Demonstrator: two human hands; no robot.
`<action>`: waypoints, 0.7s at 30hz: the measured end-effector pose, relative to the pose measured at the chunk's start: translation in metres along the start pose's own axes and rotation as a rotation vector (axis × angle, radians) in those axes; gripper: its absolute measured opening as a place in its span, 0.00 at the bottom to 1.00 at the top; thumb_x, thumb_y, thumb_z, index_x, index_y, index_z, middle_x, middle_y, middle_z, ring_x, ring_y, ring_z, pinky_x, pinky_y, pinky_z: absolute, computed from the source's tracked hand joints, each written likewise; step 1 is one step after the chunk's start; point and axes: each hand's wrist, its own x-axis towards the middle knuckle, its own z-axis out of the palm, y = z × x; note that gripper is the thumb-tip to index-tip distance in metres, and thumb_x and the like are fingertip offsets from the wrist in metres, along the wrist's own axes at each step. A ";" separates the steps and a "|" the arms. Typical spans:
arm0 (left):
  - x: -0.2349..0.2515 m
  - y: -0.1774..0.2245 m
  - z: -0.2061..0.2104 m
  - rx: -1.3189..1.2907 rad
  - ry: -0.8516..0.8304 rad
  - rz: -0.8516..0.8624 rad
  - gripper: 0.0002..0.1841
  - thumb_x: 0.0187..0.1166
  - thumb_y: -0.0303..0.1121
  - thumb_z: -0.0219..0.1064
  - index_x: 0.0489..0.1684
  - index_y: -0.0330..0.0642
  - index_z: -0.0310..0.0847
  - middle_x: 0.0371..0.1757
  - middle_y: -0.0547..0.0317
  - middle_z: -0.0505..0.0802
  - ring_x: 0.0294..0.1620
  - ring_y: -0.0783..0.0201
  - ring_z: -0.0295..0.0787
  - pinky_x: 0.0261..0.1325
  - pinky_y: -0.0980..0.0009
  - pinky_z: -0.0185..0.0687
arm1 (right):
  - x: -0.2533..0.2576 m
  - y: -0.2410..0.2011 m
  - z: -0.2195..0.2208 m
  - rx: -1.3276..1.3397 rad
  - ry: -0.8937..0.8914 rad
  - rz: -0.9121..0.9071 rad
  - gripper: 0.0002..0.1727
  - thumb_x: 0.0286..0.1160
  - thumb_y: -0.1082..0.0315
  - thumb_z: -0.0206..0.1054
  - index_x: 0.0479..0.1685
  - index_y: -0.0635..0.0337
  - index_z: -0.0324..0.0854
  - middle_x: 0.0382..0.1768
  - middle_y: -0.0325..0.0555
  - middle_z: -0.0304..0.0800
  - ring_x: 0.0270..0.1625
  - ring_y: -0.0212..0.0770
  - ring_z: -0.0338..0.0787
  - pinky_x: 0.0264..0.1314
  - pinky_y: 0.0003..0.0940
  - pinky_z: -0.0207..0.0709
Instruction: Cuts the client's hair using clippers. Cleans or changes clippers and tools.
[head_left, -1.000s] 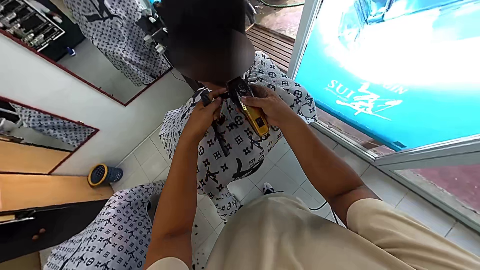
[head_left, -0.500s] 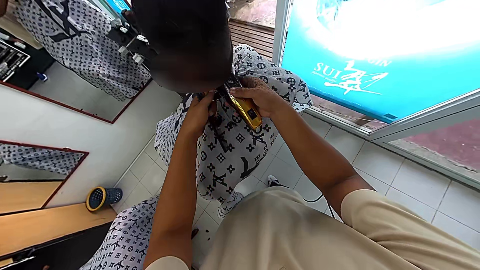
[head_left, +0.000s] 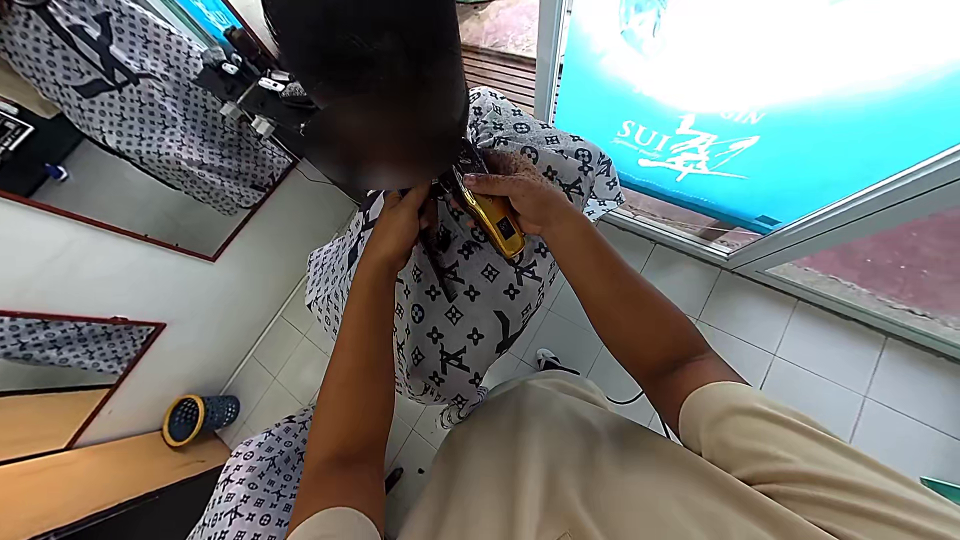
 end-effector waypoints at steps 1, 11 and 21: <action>0.001 -0.001 -0.002 -0.002 -0.009 0.003 0.13 0.96 0.39 0.45 0.60 0.48 0.76 0.16 0.75 0.70 0.15 0.79 0.64 0.23 0.83 0.65 | 0.000 0.000 0.001 0.008 0.009 0.006 0.18 0.78 0.67 0.64 0.63 0.64 0.73 0.43 0.49 0.92 0.41 0.44 0.95 0.41 0.40 0.92; -0.014 0.006 -0.038 0.092 -0.121 0.010 0.21 0.97 0.39 0.41 0.67 0.46 0.81 0.22 0.75 0.77 0.13 0.81 0.60 0.19 0.85 0.60 | -0.027 -0.001 0.027 -0.448 0.195 -0.033 0.34 0.70 0.71 0.77 0.77 0.66 0.70 0.56 0.50 0.90 0.50 0.35 0.92 0.55 0.30 0.87; 0.006 -0.001 -0.046 0.052 -0.241 0.064 0.20 0.95 0.33 0.43 0.78 0.42 0.72 0.26 0.73 0.77 0.16 0.80 0.63 0.22 0.84 0.63 | -0.016 0.014 0.053 0.044 0.266 -0.022 0.18 0.83 0.69 0.61 0.68 0.62 0.70 0.45 0.51 0.90 0.44 0.46 0.95 0.45 0.44 0.92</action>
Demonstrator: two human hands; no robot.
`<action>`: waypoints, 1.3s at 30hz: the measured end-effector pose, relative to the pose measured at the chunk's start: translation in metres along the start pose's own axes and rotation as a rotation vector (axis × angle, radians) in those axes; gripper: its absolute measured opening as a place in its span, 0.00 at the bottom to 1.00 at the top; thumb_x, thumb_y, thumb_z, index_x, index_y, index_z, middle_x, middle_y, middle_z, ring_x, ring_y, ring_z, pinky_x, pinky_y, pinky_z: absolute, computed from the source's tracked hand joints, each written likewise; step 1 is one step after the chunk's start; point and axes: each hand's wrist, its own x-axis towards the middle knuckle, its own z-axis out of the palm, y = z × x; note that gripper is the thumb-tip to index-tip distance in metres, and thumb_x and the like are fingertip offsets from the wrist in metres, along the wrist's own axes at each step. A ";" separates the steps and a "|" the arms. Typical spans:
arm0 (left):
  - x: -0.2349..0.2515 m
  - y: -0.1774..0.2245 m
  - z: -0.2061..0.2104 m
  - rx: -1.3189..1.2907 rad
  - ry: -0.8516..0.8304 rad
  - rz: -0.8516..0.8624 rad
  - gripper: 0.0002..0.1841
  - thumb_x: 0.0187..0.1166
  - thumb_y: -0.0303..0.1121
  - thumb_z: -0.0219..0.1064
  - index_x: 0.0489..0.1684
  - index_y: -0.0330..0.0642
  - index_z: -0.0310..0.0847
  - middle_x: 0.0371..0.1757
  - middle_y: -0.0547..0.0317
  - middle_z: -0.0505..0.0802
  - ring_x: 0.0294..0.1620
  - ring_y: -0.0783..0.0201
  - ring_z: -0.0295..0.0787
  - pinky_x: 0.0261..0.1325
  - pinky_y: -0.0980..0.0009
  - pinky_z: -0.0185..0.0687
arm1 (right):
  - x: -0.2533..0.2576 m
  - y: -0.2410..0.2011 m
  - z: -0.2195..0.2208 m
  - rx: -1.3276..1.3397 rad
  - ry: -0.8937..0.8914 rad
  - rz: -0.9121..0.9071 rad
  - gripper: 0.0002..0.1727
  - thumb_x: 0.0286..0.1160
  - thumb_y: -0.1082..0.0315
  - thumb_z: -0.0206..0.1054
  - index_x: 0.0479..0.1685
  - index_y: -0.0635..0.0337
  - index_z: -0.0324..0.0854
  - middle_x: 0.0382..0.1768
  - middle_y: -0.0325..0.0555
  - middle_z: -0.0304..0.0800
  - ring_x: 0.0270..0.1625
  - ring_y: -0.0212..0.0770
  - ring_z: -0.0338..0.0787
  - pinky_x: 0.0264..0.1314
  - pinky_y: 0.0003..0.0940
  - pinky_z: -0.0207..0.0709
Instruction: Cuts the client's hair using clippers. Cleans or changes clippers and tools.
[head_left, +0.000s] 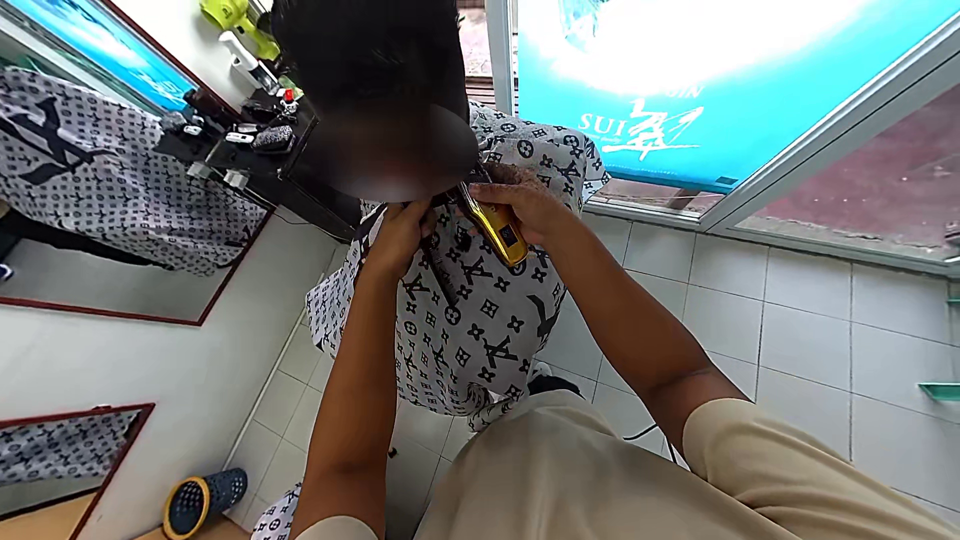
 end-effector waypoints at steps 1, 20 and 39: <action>0.001 0.000 0.000 -0.008 0.010 -0.004 0.20 0.95 0.33 0.44 0.78 0.42 0.72 0.25 0.73 0.77 0.16 0.80 0.63 0.22 0.84 0.63 | 0.002 0.002 0.000 0.011 -0.005 0.001 0.18 0.82 0.69 0.61 0.68 0.62 0.70 0.45 0.51 0.91 0.43 0.47 0.95 0.44 0.44 0.92; -0.022 0.017 -0.037 -0.008 0.097 0.130 0.17 0.95 0.36 0.42 0.55 0.47 0.82 0.18 0.77 0.75 0.17 0.80 0.69 0.26 0.83 0.69 | -0.022 0.022 0.019 0.257 0.057 -0.114 0.27 0.81 0.61 0.63 0.78 0.51 0.64 0.57 0.50 0.89 0.55 0.48 0.93 0.53 0.45 0.91; 0.007 0.017 -0.099 0.420 -0.316 0.422 0.24 0.95 0.39 0.48 0.88 0.53 0.66 0.41 0.56 0.91 0.29 0.68 0.86 0.34 0.69 0.86 | -0.011 0.042 0.144 0.076 0.572 -0.197 0.17 0.93 0.58 0.52 0.65 0.58 0.75 0.48 0.52 0.91 0.46 0.48 0.95 0.42 0.44 0.92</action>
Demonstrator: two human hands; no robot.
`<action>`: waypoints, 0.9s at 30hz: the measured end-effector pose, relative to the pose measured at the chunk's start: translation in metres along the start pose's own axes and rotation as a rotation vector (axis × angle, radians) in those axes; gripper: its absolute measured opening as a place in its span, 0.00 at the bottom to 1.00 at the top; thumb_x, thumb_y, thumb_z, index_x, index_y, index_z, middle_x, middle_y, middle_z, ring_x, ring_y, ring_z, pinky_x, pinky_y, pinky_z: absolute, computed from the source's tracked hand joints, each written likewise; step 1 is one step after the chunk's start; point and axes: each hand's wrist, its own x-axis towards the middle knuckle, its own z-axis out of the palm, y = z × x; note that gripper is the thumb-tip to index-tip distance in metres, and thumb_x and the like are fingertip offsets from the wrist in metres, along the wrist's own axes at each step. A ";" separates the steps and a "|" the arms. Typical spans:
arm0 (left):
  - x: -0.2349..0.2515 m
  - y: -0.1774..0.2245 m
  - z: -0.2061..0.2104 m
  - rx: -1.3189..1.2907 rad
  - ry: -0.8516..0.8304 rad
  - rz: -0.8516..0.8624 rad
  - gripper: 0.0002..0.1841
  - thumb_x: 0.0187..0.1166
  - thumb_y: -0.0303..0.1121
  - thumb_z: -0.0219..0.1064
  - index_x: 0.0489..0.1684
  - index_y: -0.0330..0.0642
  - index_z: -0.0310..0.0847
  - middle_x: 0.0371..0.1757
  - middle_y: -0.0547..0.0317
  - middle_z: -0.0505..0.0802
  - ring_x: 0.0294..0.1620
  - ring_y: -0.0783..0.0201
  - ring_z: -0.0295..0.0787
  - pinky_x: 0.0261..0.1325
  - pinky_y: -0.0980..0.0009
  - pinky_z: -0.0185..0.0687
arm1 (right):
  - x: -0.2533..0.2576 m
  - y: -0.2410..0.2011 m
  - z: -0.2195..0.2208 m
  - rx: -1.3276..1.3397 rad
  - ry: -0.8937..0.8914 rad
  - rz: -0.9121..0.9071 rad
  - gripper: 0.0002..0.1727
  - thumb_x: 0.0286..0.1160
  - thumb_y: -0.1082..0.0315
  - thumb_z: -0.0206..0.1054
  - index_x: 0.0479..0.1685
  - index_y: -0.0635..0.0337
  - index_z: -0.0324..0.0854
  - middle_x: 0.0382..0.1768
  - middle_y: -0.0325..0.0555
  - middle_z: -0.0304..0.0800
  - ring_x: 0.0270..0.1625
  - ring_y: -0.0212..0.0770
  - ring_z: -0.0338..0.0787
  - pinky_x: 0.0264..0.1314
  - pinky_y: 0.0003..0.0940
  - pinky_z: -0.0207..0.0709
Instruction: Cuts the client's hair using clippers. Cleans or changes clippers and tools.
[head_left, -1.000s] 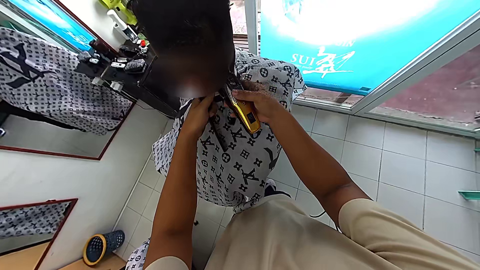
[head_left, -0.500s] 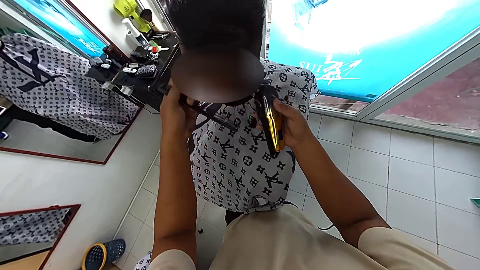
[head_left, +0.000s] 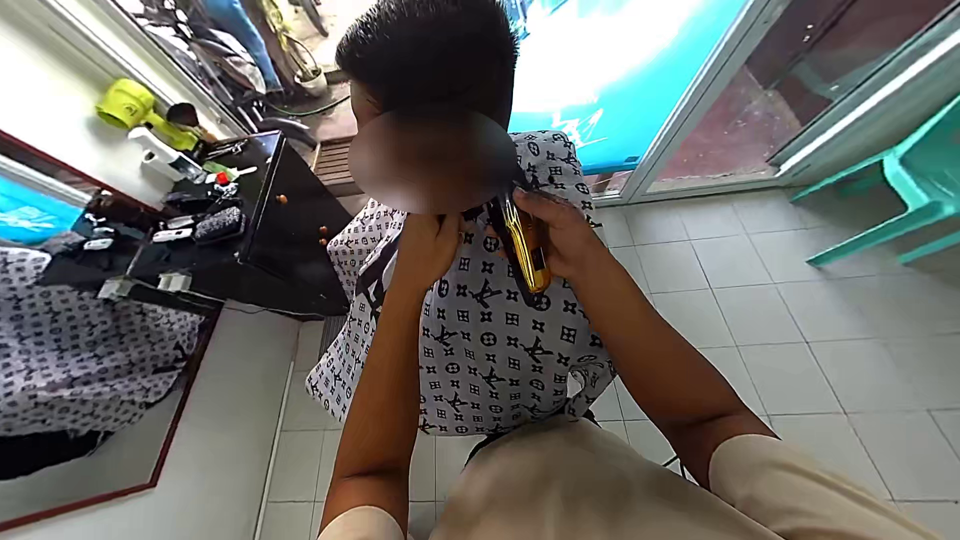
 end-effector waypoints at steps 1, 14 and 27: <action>0.000 -0.003 -0.002 0.040 0.004 0.016 0.23 0.95 0.40 0.48 0.87 0.53 0.67 0.40 0.56 0.91 0.28 0.67 0.87 0.35 0.68 0.86 | 0.001 0.000 0.005 -0.001 -0.002 -0.013 0.15 0.92 0.59 0.53 0.64 0.59 0.75 0.46 0.52 0.92 0.45 0.48 0.95 0.42 0.44 0.93; -0.007 -0.031 -0.017 0.123 0.012 0.006 0.21 0.95 0.40 0.48 0.84 0.52 0.70 0.33 0.57 0.88 0.28 0.66 0.86 0.37 0.65 0.85 | 0.015 0.011 0.035 0.055 -0.031 -0.051 0.12 0.88 0.65 0.58 0.61 0.61 0.72 0.45 0.54 0.90 0.44 0.48 0.95 0.43 0.44 0.92; -0.009 -0.037 -0.018 -0.119 -0.046 0.024 0.21 0.95 0.39 0.48 0.84 0.51 0.70 0.37 0.58 0.89 0.30 0.70 0.86 0.36 0.71 0.85 | 0.005 0.021 0.043 0.004 -0.032 -0.173 0.23 0.83 0.62 0.61 0.75 0.56 0.65 0.53 0.52 0.88 0.51 0.48 0.93 0.51 0.46 0.91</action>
